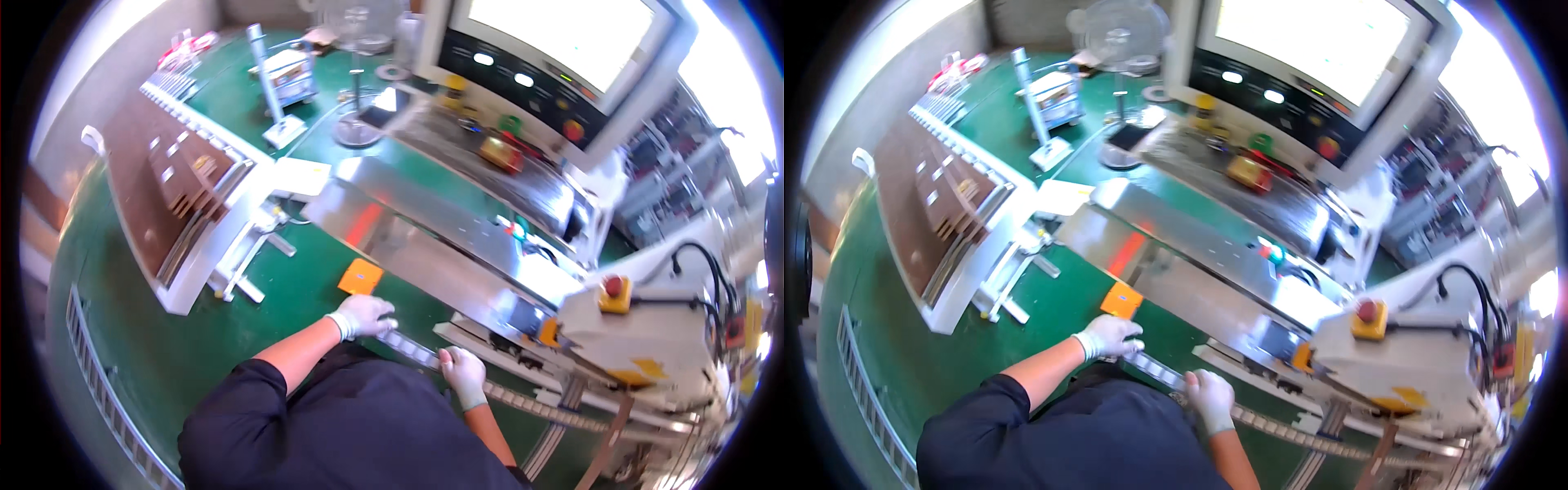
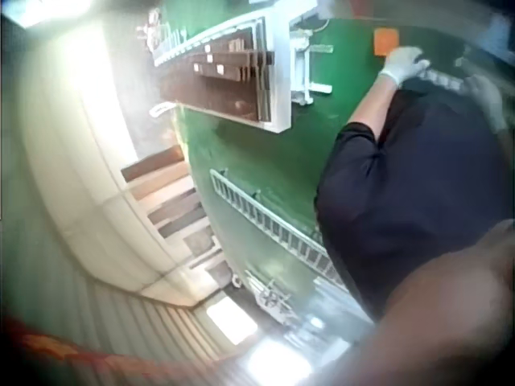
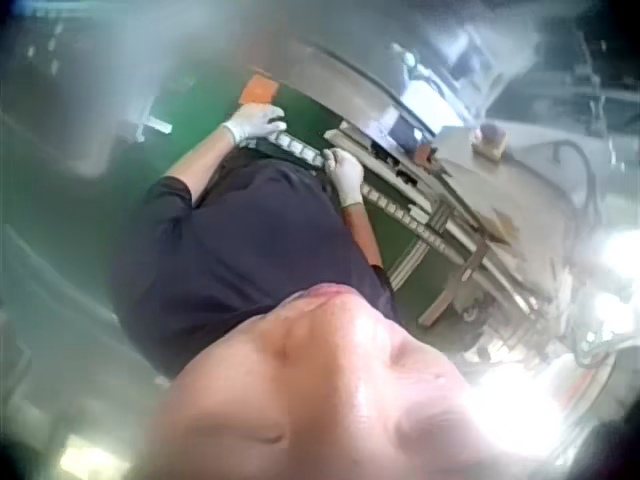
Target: The person picks up wooden planks from a stack and feeds them one at a time into the intake slot of a woodworking machine.
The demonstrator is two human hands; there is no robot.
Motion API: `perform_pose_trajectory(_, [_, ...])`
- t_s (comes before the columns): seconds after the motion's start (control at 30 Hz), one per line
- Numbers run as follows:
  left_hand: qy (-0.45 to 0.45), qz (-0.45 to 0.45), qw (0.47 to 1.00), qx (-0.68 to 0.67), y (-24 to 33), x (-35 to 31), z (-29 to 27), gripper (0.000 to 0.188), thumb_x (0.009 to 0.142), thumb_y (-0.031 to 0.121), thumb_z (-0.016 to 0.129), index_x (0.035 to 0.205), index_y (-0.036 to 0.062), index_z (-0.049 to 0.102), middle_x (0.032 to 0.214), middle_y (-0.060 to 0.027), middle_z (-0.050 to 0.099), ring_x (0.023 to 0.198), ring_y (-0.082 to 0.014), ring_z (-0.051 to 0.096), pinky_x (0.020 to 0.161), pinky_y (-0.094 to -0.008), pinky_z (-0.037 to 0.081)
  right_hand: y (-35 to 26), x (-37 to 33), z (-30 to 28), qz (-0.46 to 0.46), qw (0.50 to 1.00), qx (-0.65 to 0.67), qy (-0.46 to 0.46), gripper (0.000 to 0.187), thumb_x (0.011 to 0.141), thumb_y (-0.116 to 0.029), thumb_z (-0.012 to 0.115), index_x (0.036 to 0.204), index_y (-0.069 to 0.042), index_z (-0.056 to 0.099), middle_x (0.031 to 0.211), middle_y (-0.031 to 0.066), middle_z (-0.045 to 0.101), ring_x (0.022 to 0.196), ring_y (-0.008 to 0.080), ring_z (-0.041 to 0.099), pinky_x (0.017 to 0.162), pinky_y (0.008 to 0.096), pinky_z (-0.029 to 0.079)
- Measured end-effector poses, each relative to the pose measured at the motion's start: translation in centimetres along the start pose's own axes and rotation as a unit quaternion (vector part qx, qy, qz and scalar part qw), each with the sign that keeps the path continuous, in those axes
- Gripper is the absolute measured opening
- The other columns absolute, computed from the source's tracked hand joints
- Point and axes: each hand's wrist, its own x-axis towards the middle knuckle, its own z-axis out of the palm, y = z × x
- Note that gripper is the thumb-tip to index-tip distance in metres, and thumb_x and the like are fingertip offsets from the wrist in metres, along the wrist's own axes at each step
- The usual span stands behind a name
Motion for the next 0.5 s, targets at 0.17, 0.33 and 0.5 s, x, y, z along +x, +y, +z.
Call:
perform_pose_trajectory(0.17, [0.246, -0.126, 0.944, -0.18, -16.1, -4.1, -2.0, 0.035, 0.102, 0.037, 0.056, 0.112, 0.0065, 0.07, 0.11, -0.0184, 0.072, 0.105, -0.0398, 0.068, 0.091, -0.0461, 0.053, -4.1, 1.1, 2.6, 0.002, 0.997, -0.012, 0.08, 0.033, 0.097, -0.038, 0.062, 0.084, -0.01, 0.072, 0.082, 0.0158, 0.07, 0.078, 0.0382, 0.068, 0.069, 0.0496, 0.052])
perform_pose_trajectory(0.33, [0.554, -0.279, 0.724, -0.302, -32.7, -8.9, -6.1, 0.042, 0.103, 0.04, 0.05, 0.099, 0.0025, 0.068, 0.094, -0.0204, 0.068, 0.09, -0.0366, 0.065, 0.085, -0.0454, 0.05, -9.0, 3.6, 5.8, -0.012, 0.995, -0.026, 0.093, 0.035, 0.1, -0.038, 0.06, 0.084, -0.008, 0.071, 0.079, 0.0144, 0.069, 0.075, 0.0385, 0.066, 0.067, 0.0482, 0.051])
perform_pose_trajectory(0.5, [0.686, -0.339, 0.465, -0.445, -48.3, -15.4, -11.2, 0.048, 0.096, 0.039, 0.057, 0.066, 0.0025, 0.048, 0.065, -0.004, 0.045, 0.063, -0.0187, 0.045, 0.064, -0.0431, 0.04, -16.0, 6.6, 6.4, -0.057, 0.994, -0.01, 0.094, 0.029, 0.099, -0.031, 0.061, 0.084, -0.009, 0.071, 0.078, 0.0129, 0.069, 0.072, 0.0362, 0.066, 0.065, 0.0464, 0.051])
